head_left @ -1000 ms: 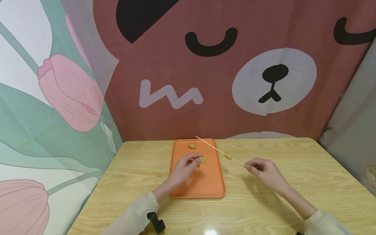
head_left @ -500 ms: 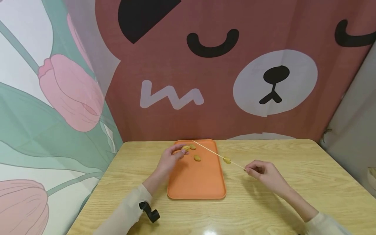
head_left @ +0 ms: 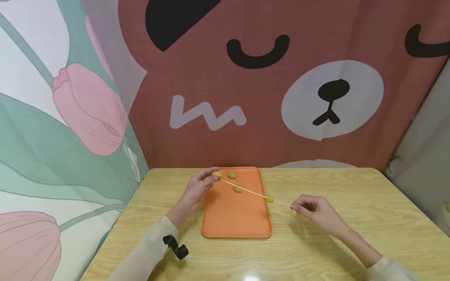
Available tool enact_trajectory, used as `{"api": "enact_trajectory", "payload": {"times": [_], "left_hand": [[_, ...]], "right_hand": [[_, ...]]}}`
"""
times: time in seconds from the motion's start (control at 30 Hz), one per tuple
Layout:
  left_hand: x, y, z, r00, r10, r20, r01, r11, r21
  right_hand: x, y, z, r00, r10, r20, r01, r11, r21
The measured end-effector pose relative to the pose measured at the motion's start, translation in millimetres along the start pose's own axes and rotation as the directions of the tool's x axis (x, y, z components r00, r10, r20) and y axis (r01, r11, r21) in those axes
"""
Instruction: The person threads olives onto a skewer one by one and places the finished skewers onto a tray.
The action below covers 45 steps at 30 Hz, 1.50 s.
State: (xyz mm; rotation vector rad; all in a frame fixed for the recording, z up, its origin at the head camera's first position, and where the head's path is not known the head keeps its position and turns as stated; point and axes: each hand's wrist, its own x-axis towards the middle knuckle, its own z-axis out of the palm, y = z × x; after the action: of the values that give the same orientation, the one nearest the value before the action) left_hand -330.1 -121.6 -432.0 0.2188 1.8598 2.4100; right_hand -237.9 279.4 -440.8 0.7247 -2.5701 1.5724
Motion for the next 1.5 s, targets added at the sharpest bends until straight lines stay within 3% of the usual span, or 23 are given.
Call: {"api": "enact_trajectory", "payload": {"times": [0.3,0.63,0.8,0.97,1.27,1.5], "left_hand": [[1.4,-2.1,2.2,0.999,0.012,0.045,-0.004,0.985,-0.170],[-1.1,-1.0,2.4,0.995,-0.001,0.104,0.027,0.967,-0.252],[-2.7,-0.8,3.5,0.992,0.008,0.125,0.032,0.949,-0.315],[-2.5,0.7,5.1,0.993,-0.026,0.113,0.067,0.923,-0.379],[-2.0,2.9,5.5,0.993,-0.043,0.114,0.085,0.913,-0.398],[-4.1,0.9,6.1,0.997,-0.019,0.079,0.049,0.915,-0.400]], "right_hand": [[-1.8,-1.0,2.8,0.999,-0.041,0.004,0.041,0.999,0.036],[-1.9,-2.1,4.6,0.995,-0.094,-0.029,0.095,0.994,0.061],[-1.8,-4.2,4.8,0.994,-0.101,-0.030,0.103,0.992,0.069],[-1.6,-5.8,4.6,0.994,-0.107,-0.035,0.109,0.992,0.065],[-1.7,-7.0,4.6,0.991,-0.126,-0.044,0.128,0.991,0.050],[-1.9,-7.3,7.5,0.987,-0.152,-0.041,0.155,0.986,0.064]]}}
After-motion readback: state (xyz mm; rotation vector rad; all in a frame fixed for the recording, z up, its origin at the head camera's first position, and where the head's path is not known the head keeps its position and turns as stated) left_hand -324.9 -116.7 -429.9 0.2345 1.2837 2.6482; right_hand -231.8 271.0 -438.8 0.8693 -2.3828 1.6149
